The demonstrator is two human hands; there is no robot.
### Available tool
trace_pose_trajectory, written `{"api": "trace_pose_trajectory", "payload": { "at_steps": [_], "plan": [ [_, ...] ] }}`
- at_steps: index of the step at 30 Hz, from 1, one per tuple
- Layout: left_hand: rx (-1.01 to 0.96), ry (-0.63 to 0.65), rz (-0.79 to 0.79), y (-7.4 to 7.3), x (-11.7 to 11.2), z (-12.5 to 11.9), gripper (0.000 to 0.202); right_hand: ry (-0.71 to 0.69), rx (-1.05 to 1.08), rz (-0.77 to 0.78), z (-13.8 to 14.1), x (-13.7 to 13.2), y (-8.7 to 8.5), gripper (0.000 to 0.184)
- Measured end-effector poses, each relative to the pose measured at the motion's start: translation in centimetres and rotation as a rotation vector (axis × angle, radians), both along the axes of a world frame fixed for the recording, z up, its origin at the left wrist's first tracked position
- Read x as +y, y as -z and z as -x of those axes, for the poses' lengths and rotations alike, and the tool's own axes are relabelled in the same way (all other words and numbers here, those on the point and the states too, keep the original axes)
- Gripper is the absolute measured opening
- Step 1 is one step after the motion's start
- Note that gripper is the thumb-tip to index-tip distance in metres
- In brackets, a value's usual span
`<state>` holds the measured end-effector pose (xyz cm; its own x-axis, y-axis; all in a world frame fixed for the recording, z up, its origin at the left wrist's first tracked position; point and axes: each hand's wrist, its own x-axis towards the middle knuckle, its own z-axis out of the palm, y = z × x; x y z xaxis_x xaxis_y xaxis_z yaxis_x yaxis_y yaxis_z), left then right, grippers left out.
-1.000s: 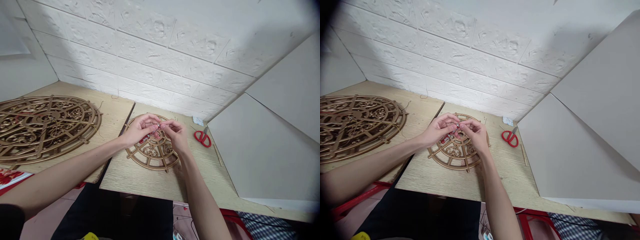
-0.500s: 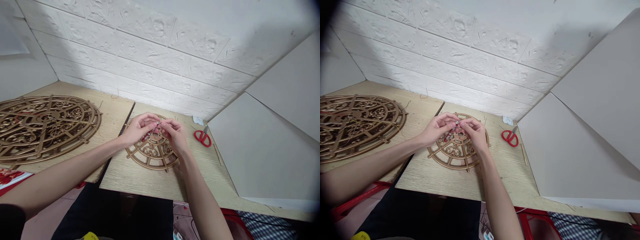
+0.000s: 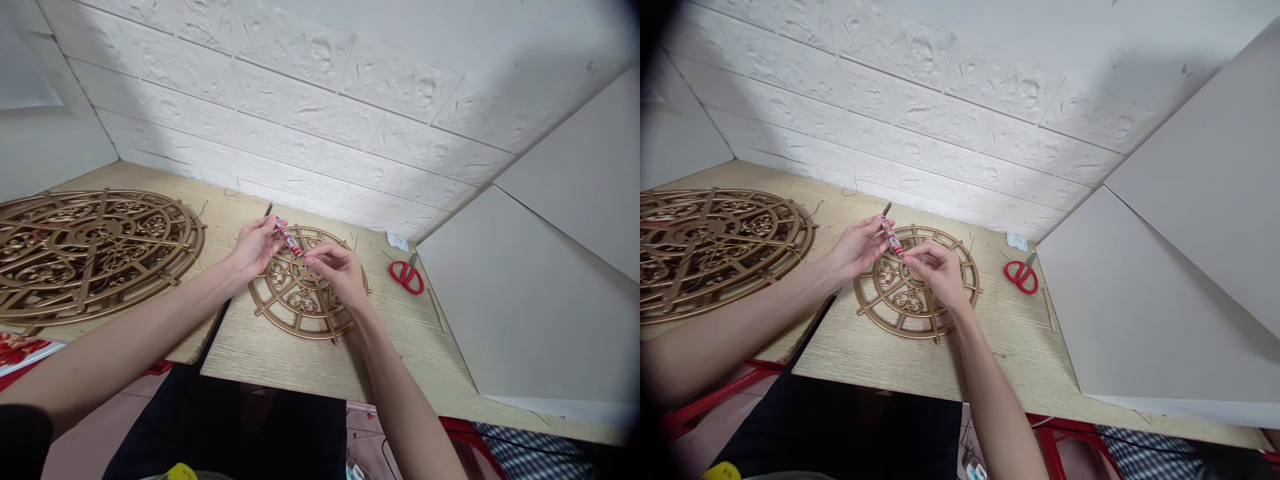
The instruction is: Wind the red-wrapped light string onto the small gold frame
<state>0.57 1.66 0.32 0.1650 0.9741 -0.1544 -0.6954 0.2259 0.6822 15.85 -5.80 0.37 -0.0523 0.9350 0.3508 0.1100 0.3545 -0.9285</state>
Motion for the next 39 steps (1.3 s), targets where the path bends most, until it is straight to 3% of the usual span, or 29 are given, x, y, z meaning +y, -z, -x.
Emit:
{"api": "trace_pose_trajectory", "payload": {
  "at_steps": [19, 25, 28, 35, 39],
  "plan": [
    [0.03, -0.013, 0.076, 0.0, -0.5, -0.6, 0.016, 0.097, 0.017, -0.066, -0.3, 0.6, 0.9, 0.016],
    [0.077, 0.004, 0.044, 0.5, -0.5, -0.6, 0.016, 0.022, 0.025, -0.068, -0.5, 0.8, 0.8, 0.015],
    [0.096, 0.012, 0.015, 0.6, -0.6, -0.6, 0.016, -0.029, 0.025, -0.063, -0.6, 0.6, 0.6, 0.025],
    [0.149, 0.058, -0.064, 0.8, -0.9, -0.7, 0.014, -0.294, 0.03, 0.003, -0.6, 0.1, 0.2, 0.031],
    [0.197, 0.114, -0.077, 0.7, -1.1, -0.6, 0.014, -0.277, 0.094, -0.015, -0.5, 0.0, 0.3, 0.027]
  ]
}}
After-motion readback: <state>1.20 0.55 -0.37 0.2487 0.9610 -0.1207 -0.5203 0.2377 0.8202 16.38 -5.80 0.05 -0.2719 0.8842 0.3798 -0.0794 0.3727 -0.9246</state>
